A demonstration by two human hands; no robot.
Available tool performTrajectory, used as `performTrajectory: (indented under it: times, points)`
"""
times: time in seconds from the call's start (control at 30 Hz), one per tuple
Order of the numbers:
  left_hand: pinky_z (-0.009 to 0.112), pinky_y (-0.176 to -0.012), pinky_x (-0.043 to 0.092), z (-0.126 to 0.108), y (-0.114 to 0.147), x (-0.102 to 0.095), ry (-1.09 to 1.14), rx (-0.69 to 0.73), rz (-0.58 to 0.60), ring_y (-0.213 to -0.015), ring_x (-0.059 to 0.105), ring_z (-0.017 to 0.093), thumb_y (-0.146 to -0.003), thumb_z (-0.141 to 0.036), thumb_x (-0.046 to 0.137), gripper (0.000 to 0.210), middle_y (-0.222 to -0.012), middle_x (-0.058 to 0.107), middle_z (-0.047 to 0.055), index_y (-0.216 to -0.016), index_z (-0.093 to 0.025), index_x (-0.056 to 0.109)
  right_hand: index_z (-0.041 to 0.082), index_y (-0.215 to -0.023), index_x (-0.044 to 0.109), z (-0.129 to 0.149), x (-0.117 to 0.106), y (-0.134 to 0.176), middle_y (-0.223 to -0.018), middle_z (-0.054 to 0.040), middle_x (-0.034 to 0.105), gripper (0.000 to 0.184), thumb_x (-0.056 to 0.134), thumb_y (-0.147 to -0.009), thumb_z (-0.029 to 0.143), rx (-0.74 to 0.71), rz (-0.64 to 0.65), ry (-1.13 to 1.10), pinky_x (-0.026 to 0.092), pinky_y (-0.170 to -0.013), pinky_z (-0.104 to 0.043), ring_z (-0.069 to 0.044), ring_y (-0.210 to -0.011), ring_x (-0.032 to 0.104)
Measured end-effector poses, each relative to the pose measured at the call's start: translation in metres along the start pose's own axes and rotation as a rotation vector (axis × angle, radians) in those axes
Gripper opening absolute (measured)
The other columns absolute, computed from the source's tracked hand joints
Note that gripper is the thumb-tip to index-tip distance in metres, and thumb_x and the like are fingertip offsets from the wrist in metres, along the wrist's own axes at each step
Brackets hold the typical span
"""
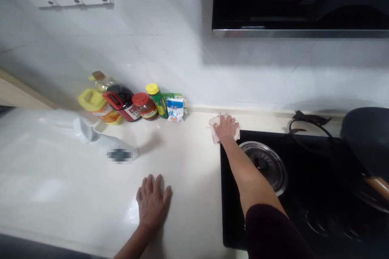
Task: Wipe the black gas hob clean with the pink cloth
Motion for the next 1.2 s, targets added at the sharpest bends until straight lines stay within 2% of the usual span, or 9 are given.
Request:
performTrajectory:
  times: [0.17,0.4,0.6,0.7,0.8,0.9,1.0,1.1,1.2]
  points:
    - [0.061,-0.133,0.017,-0.004,0.0,-0.005,0.027,0.017,-0.026,-0.167,0.022,0.041,-0.105,-0.054,0.04,0.069,-0.176,0.036,0.025,-0.16,-0.014,0.051,0.02,-0.158,0.05,0.005,-0.001,0.06,-0.148,-0.0212,0.054,0.063,0.055,-0.101,0.045,-0.058,-0.021,0.017,0.026,-0.111,-0.053,-0.038,-0.13,0.042]
    - [0.061,-0.131,0.02,-0.012,0.0,-0.019,0.053,0.049,-0.046,-0.166,0.023,0.042,-0.106,-0.051,0.037,0.065,-0.174,0.037,0.027,-0.157,-0.014,0.053,0.02,-0.162,0.05,-0.011,-0.005,0.198,-0.157,-0.0201,0.051,0.07,0.063,-0.098,0.046,-0.11,-0.036,-0.011,0.025,-0.117,-0.055,-0.039,-0.136,0.042]
    - [0.061,-0.129,0.024,-0.016,-0.001,-0.029,0.05,0.097,-0.113,-0.163,0.026,0.042,-0.107,-0.055,0.029,0.066,-0.169,0.041,0.025,-0.154,-0.015,0.053,0.028,-0.161,0.053,-0.035,-0.005,0.315,-0.164,-0.0142,0.051,0.071,0.069,-0.092,0.038,-0.123,-0.011,-0.103,0.024,-0.124,-0.058,-0.039,-0.147,0.041]
    - [0.061,-0.128,0.025,-0.018,-0.002,-0.031,0.048,0.116,-0.129,-0.162,0.028,0.041,-0.107,-0.057,0.024,0.069,-0.165,0.043,0.025,-0.153,-0.015,0.053,0.03,-0.158,0.056,-0.053,-0.006,0.36,-0.164,-0.0107,0.053,0.072,0.07,-0.088,0.032,-0.138,-0.031,-0.154,0.026,-0.126,-0.056,-0.037,-0.148,0.042]
    - [0.061,-0.127,0.026,-0.02,-0.002,-0.034,0.049,0.122,-0.127,-0.161,0.029,0.041,-0.106,-0.059,0.021,0.07,-0.165,0.043,0.024,-0.153,-0.016,0.052,0.028,-0.153,0.06,-0.085,-0.007,0.393,-0.159,-0.0098,0.056,0.069,0.066,-0.084,0.023,-0.132,-0.083,-0.189,0.034,-0.122,-0.052,-0.035,-0.142,0.047]
    - [0.06,-0.125,0.029,-0.022,-0.002,-0.038,0.04,0.122,-0.133,-0.159,0.032,0.041,-0.105,-0.059,0.022,0.068,-0.161,0.046,0.024,-0.148,-0.018,0.055,0.025,-0.148,0.063,-0.132,-0.008,0.409,-0.149,-0.0124,0.061,0.068,0.061,-0.081,0.017,-0.04,-0.163,-0.223,0.043,-0.114,-0.052,-0.034,-0.131,0.054]
    - [0.061,-0.12,0.034,-0.024,-0.003,-0.041,0.033,0.127,-0.131,-0.154,0.038,0.041,-0.104,-0.059,0.023,0.064,-0.153,0.054,0.023,-0.139,-0.02,0.06,0.024,-0.153,0.057,-0.181,-0.018,0.401,-0.142,-0.0139,0.061,0.069,0.056,-0.084,0.02,0.08,-0.287,-0.344,0.047,-0.11,-0.053,-0.034,-0.127,0.055]
    - [0.062,-0.117,0.038,-0.025,-0.006,-0.041,0.011,0.138,-0.119,-0.149,0.043,0.043,-0.102,-0.062,0.023,0.063,-0.144,0.06,0.022,-0.129,-0.022,0.064,0.021,-0.16,0.048,-0.223,-0.04,0.365,-0.144,-0.0159,0.057,0.071,0.051,-0.089,0.025,0.224,-0.421,-0.457,0.047,-0.112,-0.052,-0.034,-0.132,0.053]
    - [0.063,-0.117,0.038,-0.023,-0.011,-0.036,-0.012,0.137,-0.116,-0.148,0.044,0.043,-0.1,-0.063,0.026,0.062,-0.14,0.062,0.02,-0.125,-0.024,0.066,0.021,-0.16,0.049,-0.25,-0.066,0.305,-0.155,-0.0181,0.045,0.069,0.051,-0.092,0.026,0.34,-0.464,-0.408,0.043,-0.115,-0.05,-0.034,-0.14,0.048]
Point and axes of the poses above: each hand's wrist, its own y-axis away from the middle knuckle, its own x-axis out of the palm, z = x × y, the point moved 9 cm from there along -y, towards the middle knuckle
